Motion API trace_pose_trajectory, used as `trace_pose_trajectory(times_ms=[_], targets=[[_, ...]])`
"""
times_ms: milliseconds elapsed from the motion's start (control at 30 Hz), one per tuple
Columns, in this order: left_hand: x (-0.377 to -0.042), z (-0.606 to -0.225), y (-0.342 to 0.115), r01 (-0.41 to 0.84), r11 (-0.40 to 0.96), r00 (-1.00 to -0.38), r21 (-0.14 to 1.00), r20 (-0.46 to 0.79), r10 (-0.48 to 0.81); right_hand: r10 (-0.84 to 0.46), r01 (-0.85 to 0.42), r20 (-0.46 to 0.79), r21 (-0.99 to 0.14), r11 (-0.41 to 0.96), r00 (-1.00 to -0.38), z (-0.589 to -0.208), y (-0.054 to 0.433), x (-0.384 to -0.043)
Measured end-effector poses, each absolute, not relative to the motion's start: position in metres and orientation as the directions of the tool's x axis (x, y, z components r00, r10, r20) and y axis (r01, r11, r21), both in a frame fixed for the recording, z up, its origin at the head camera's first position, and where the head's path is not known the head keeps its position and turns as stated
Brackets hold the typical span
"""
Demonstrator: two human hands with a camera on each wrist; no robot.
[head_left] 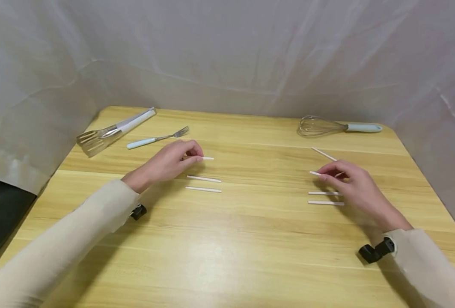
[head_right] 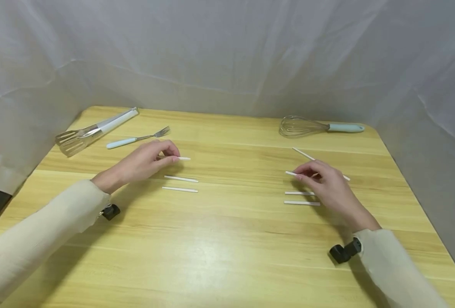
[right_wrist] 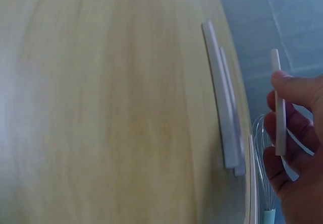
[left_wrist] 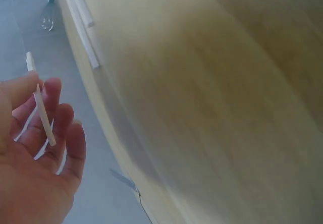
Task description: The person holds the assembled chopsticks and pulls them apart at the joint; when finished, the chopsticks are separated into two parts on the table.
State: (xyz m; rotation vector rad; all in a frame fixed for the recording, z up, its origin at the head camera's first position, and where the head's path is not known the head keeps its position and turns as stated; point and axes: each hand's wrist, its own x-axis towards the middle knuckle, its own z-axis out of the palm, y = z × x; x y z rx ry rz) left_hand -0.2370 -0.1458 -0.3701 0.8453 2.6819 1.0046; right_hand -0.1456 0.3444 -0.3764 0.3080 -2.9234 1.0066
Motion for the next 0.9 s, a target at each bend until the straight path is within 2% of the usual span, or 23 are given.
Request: trace_pose_trajectory(times_ms=[367,900], targets=[[-0.238,-0.375,-0.137,0.510,0.613,-0.782,0.603,0.029,0.623,-0.261,-0.251,0.068,-0.576,0.778,-0.963,-0.387,0.352,-0.149],[-0.239,-0.380,-0.132,0.515,0.628,-0.753,0.584,-0.042,0.657,-0.269,-0.252,0.047,-0.529,0.810,-0.962,-0.390,0.352,-0.152]])
